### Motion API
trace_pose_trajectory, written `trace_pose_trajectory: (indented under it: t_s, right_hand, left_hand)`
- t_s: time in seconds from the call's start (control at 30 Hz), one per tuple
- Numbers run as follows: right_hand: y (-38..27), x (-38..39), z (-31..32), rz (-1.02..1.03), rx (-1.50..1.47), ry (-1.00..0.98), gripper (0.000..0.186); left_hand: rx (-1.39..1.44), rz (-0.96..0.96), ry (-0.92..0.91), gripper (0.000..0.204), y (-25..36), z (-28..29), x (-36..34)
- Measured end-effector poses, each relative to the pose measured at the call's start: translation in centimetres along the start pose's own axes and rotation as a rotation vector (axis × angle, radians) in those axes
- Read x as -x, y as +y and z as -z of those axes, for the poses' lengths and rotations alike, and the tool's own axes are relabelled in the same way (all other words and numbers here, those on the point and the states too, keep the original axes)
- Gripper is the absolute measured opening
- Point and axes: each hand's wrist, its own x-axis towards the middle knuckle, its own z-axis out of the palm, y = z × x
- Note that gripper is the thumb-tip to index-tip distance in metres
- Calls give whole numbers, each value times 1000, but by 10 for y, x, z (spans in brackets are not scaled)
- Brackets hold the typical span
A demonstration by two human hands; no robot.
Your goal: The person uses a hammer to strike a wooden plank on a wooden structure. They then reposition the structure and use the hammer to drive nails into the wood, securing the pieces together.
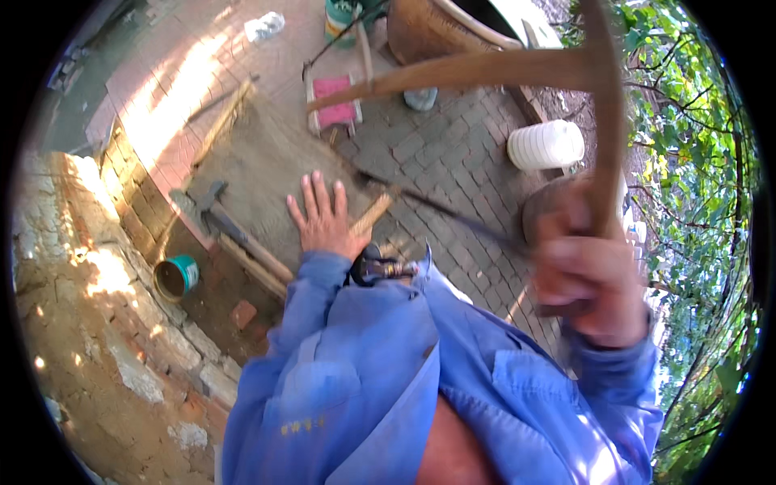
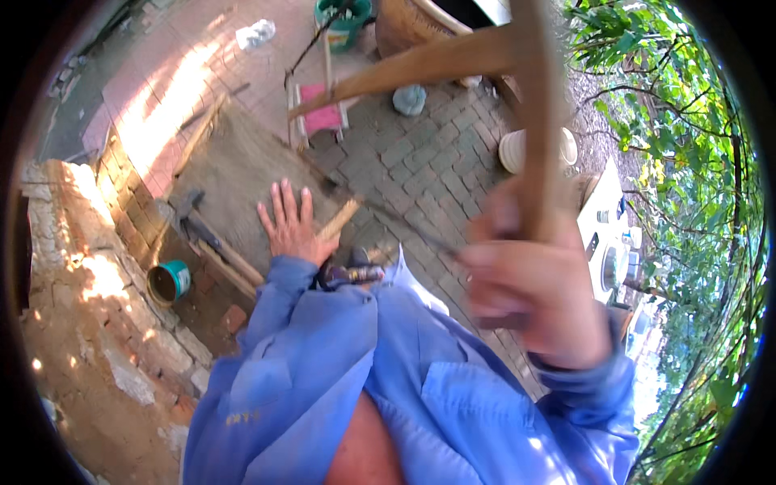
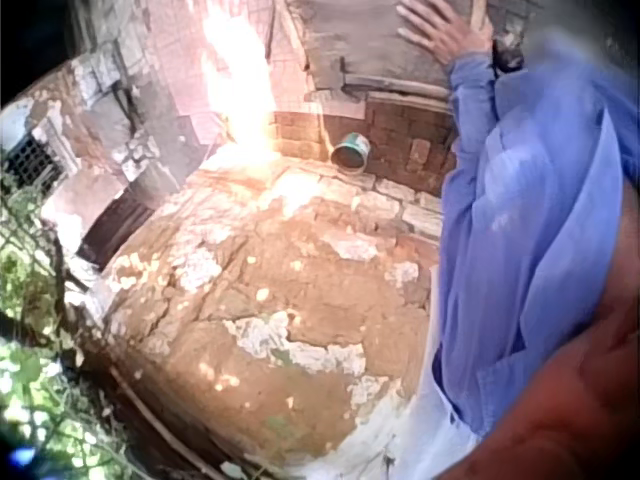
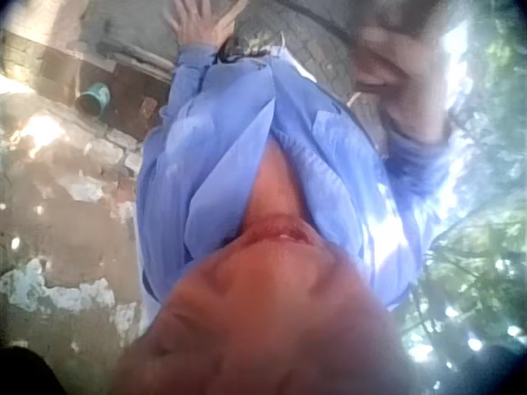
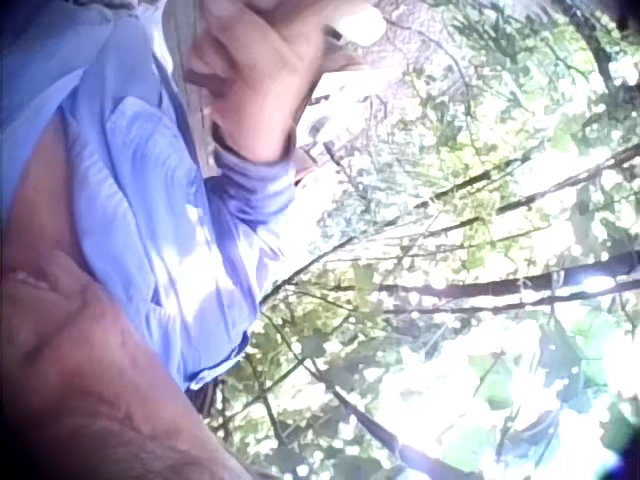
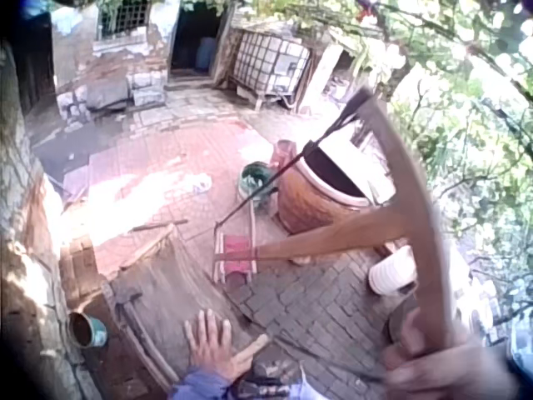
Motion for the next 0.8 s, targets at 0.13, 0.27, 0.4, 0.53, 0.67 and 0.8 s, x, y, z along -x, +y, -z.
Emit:
trace_pose_trajectory:
  t_s: [0.13,0.27,0.4,0.53,0.67,0.8]
  right_hand:
    - [-20,10,4,-7,-98,33,30]
    - [65,-57,-5,-127,-68,-18,28]
    - [136,-122,6,29,-201,-139,27]
    - [146,-111,8,44,-107,-135,25]
    - [127,-88,-5,-76,-159,-110,27]
    - [121,-90,-12,-78,-123,-51,27]
  left_hand:
    - [50,-53,50,105,-7,-6,1]
    - [21,-47,-26,102,-7,-3,0]
    - [33,-45,100,104,-6,1,-4]
    - [62,-77,106,107,-6,-1,7]
    - [74,-121,70,108,-9,0,25]
    - [89,-178,38,110,-9,1,20]
